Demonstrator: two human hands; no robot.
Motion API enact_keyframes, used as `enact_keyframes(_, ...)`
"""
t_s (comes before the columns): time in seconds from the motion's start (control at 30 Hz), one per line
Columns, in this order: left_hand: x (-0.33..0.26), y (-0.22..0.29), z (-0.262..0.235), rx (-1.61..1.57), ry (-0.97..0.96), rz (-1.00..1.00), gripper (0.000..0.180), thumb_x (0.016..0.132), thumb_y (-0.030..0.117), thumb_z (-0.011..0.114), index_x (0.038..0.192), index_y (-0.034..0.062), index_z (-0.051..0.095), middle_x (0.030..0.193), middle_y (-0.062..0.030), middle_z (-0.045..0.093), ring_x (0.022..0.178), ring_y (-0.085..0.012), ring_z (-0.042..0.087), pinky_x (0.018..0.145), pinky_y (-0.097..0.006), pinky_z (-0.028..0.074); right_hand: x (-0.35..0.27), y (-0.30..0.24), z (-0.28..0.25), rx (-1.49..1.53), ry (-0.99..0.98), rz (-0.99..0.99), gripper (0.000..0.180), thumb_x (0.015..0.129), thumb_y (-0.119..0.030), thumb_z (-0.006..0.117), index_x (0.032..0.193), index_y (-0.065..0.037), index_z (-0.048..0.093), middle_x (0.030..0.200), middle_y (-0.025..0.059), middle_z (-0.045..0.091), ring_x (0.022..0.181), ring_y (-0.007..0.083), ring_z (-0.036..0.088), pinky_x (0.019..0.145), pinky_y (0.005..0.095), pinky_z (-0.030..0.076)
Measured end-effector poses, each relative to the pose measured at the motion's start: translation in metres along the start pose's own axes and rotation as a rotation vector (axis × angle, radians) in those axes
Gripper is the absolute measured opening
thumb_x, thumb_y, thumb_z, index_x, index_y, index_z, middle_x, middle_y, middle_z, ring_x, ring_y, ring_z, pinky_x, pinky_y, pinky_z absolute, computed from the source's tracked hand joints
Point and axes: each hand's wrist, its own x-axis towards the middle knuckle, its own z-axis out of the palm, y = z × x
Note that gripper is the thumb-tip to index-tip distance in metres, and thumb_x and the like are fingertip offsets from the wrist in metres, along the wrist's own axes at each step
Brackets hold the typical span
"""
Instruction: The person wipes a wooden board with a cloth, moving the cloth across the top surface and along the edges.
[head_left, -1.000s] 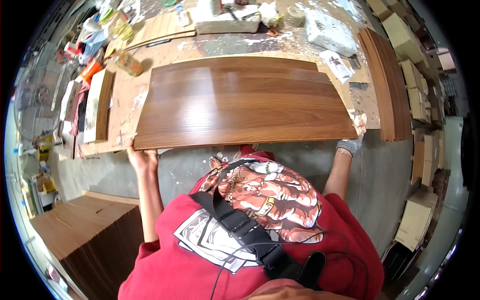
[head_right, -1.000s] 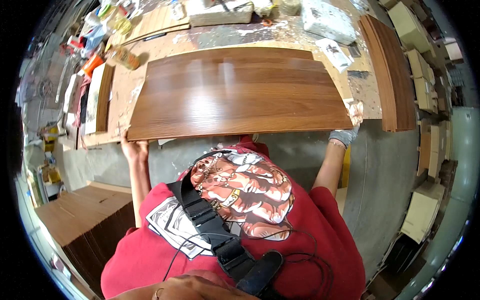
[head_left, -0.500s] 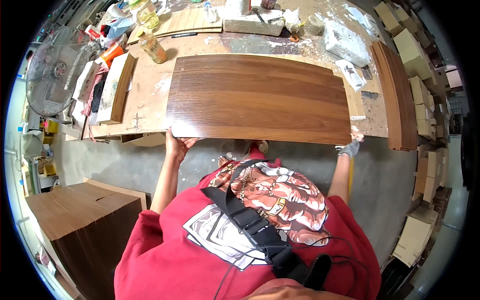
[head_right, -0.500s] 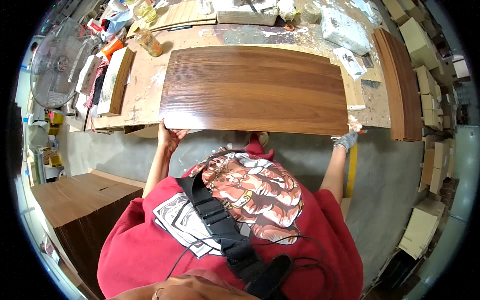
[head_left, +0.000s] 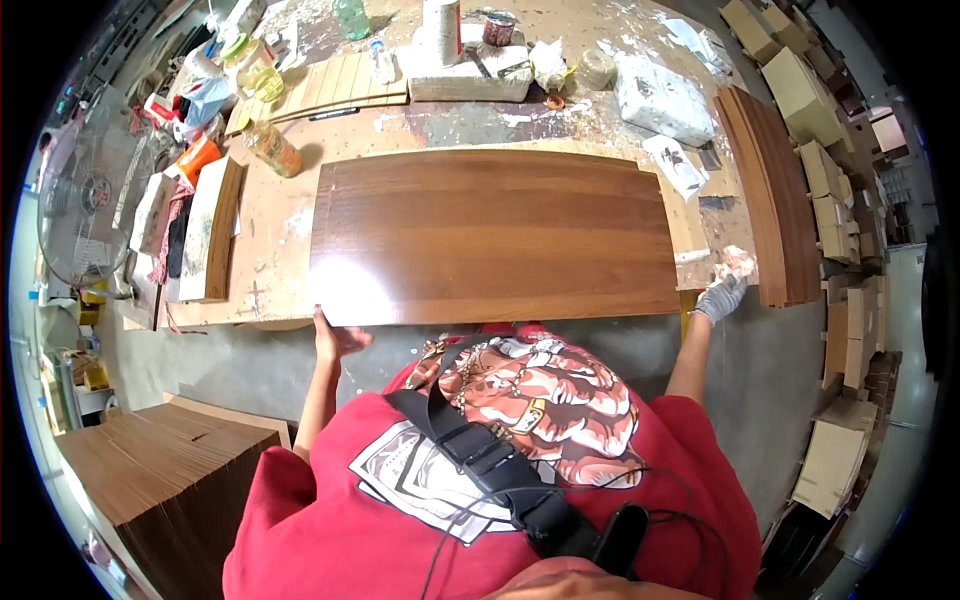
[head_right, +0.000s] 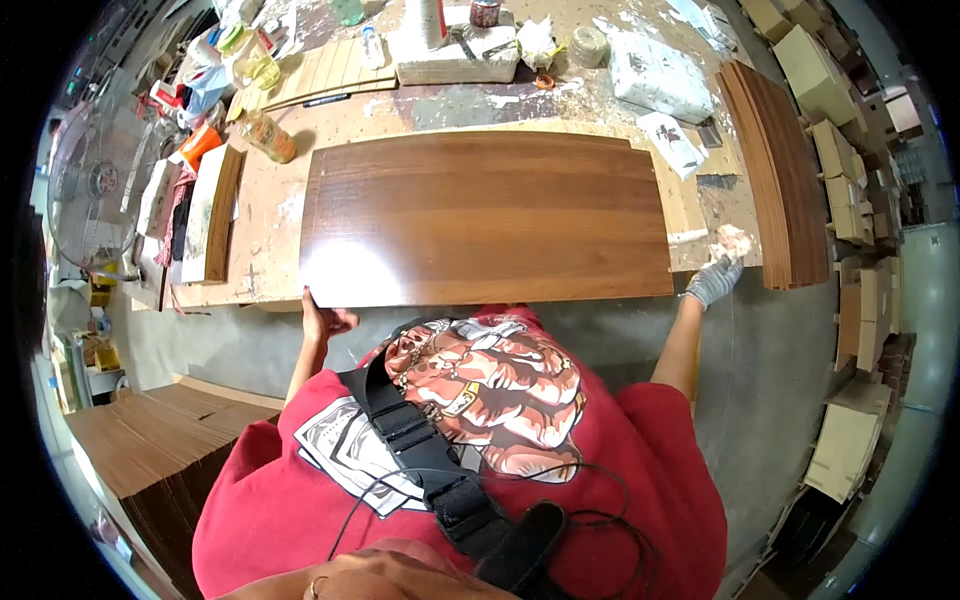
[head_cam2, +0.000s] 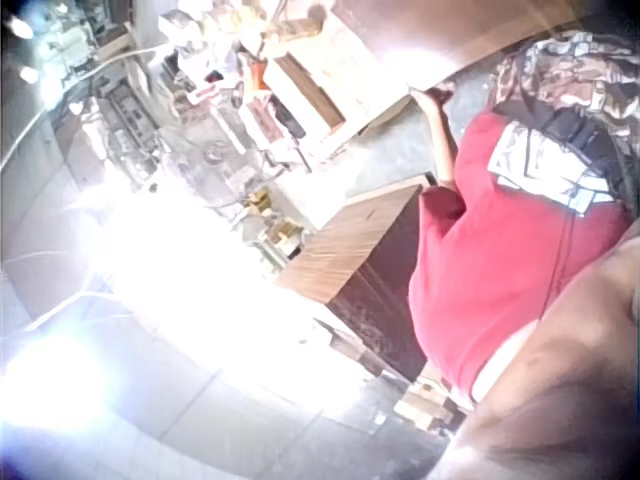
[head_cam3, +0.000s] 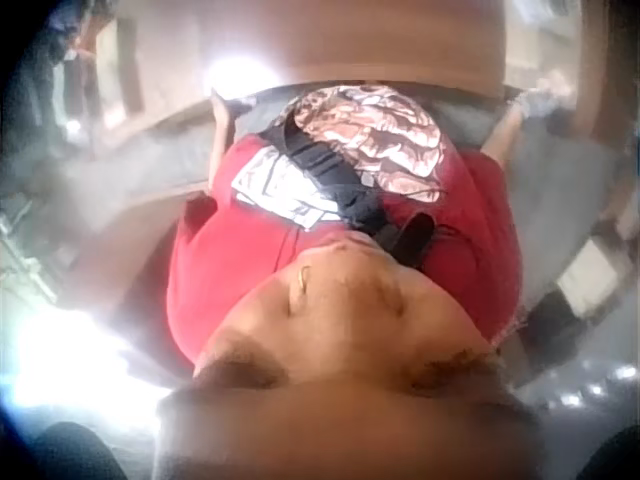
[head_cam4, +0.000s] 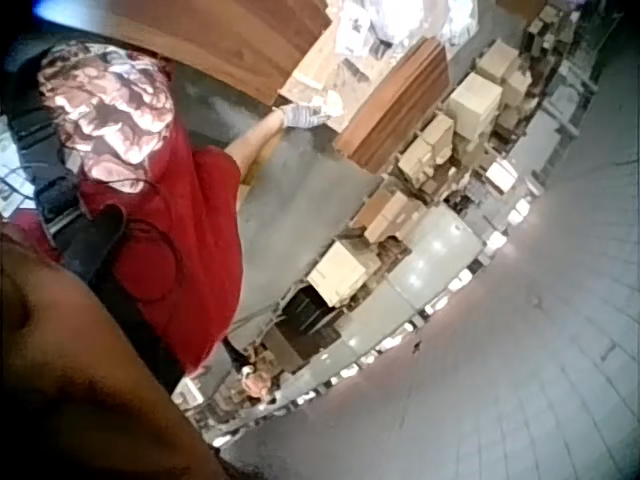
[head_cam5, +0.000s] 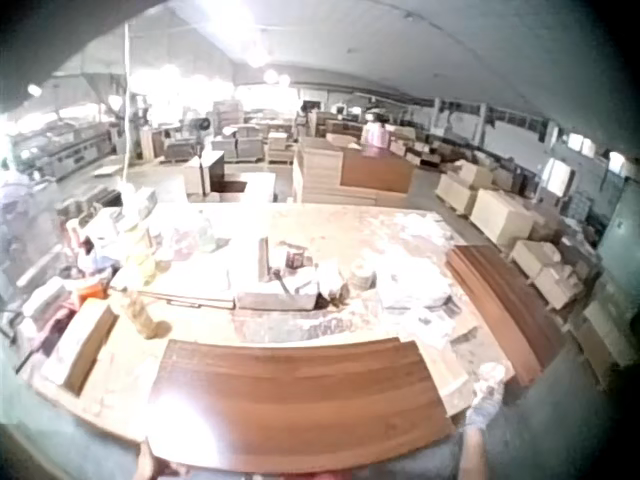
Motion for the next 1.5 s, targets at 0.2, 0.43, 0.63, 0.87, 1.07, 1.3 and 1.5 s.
enact_keyframes(0.2,-0.021,-0.012,-0.006,0.075,-0.055,0.083,0.102,0.093,0.087,0.015,0.077,-0.0008,0.065,0.070,-0.0219,0.072,0.070,-0.0340,0.075,0.073,-0.043,0.061,-0.038,0.006,0.063,-0.026,-0.206,-0.012,0.042,0.106,-0.021,0.054,0.135,0.009,0.057,0.130,0.0231,0.064,0.117,0.0314,0.061,0.104,0.0385,0.046)
enact_keyframes(0.43,-0.022,-0.053,0.003,-0.135,-0.036,0.225,0.095,0.097,0.081,0.020,0.124,-0.0049,0.049,0.065,-0.0160,0.063,0.057,-0.0367,0.070,0.063,-0.049,0.062,-0.053,-0.106,0.161,0.925,-0.593,0.240,0.041,0.104,-0.013,0.057,0.142,0.002,0.055,0.132,0.0112,0.065,0.114,0.0195,0.063,0.102,0.0359,0.051)
enact_keyframes(0.63,-0.031,-0.050,0.041,-0.079,0.070,0.229,0.107,0.093,0.087,0.020,0.069,-0.0082,0.062,0.058,-0.0222,0.064,0.058,-0.0340,0.071,0.066,-0.038,0.060,-0.091,-0.280,0.278,1.233,-1.150,0.066,0.045,0.102,-0.014,0.065,0.142,0.001,0.053,0.135,0.0085,0.061,0.123,0.0205,0.058,0.107,0.0356,0.048)
enact_keyframes(0.87,-0.076,-0.037,0.092,0.003,0.294,0.272,0.102,0.100,0.077,0.018,0.053,-0.0025,0.061,0.051,-0.0174,0.061,0.054,-0.0270,0.069,0.063,-0.033,0.055,-0.245,-0.524,0.334,0.883,-1.319,-0.813,0.051,0.100,-0.033,0.067,0.145,-0.011,0.056,0.138,0.0152,0.060,0.127,0.0274,0.060,0.107,0.0402,0.051)
enact_keyframes(1.07,-0.095,-0.023,0.130,0.119,0.388,0.210,0.100,0.101,0.076,0.019,0.052,0.0024,0.067,0.050,-0.0086,0.063,0.059,-0.0224,0.068,0.074,-0.032,0.054,-0.376,-0.580,0.414,0.701,-1.185,-1.166,0.043,0.103,-0.031,0.053,0.133,-0.001,0.064,0.134,0.0231,0.063,0.129,0.0338,0.057,0.114,0.0418,0.041)
enact_keyframes(1.3,-0.111,-0.020,0.143,0.119,0.442,0.216,0.098,0.101,0.075,0.021,0.054,0.0031,0.067,0.051,-0.0072,0.064,0.061,-0.0247,0.069,0.074,-0.033,0.054,-0.401,-0.588,0.412,0.183,-1.169,-1.416,0.040,0.102,-0.032,0.050,0.130,-0.008,0.065,0.136,0.0197,0.062,0.128,0.0344,0.057,0.109,0.0449,0.045)
enact_keyframes(1.5,-0.112,-0.016,0.167,0.113,0.461,0.193,0.097,0.101,0.076,0.021,0.054,0.0037,0.066,0.050,-0.0073,0.063,0.056,-0.0254,0.067,0.067,-0.034,0.054,-0.386,-0.571,0.407,0.026,-1.099,-1.545,0.038,0.100,-0.032,0.048,0.129,-0.015,0.066,0.137,0.0168,0.061,0.127,0.0349,0.057,0.104,0.0476,0.049)
